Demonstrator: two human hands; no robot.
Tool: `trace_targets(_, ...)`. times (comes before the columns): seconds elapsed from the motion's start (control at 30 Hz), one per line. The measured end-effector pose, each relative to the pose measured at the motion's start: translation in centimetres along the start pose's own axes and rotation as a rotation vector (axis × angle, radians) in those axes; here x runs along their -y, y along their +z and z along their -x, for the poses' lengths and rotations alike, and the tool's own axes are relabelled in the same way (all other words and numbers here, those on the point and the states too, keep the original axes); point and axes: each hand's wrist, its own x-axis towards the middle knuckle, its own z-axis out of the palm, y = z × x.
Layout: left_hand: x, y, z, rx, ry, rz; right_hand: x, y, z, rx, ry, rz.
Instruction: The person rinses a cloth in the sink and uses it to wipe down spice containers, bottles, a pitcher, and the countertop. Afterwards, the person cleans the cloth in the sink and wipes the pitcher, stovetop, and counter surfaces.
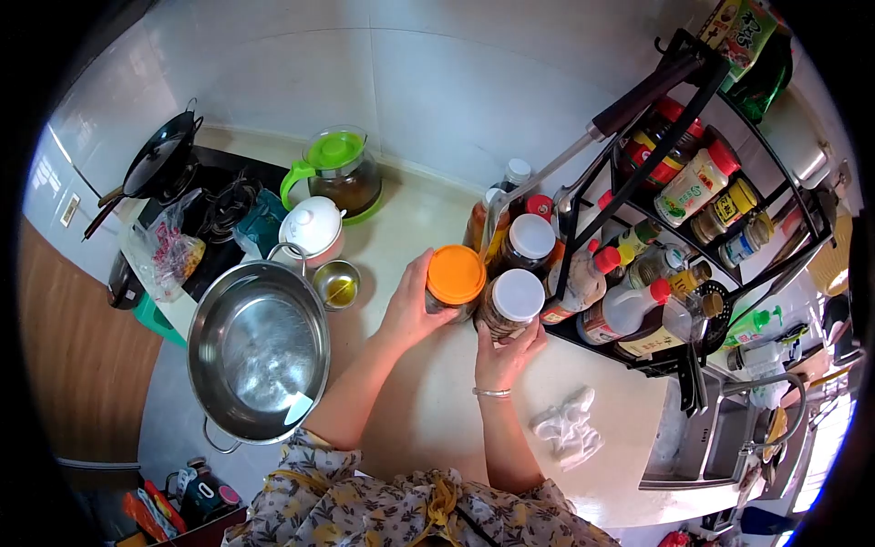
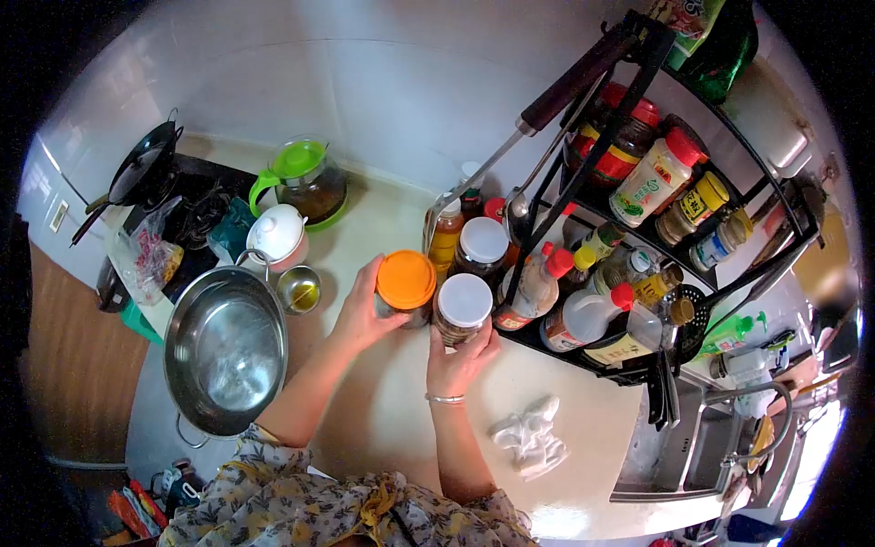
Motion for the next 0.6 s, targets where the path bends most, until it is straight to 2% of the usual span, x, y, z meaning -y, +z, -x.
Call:
trace_targets(0.07, 0.6, 0.0, -1.1, 0.043, 0.013, 0.049, -0.5, 0.2, -0.1, -0.005, 0.025, -0.022)
trace_targets(0.13, 1.1, 0.1, -2.1, 0.125, -0.003, 0.06, -1.5, 0.6, -0.2, -0.071, -0.082, -0.083)
trace_targets(0.4, 2.3, 0.2, -3.4, 0.208, -0.009, 0.115, -2.9, 1.2, -0.8, -0.132, -0.111, -0.051)
trace_targets(0.5, 2.4, 0.7, -1.8, 0.09, 0.057, 0.017, -1.8, -1.6, -0.2, 0.018, -0.106, 0.011)
trace_targets(0.53, 1.2, 0.3, -0.6, 0.059, 0.014, 0.029, -1.1, -3.7, 0.2, 0.091, -0.077, 0.029)
trace_targets(0.6, -0.1, -0.4, 2.4, -0.045, 0.005, -0.034, -2.6, -8.9, 1.1, 0.204, -0.283, 0.243)
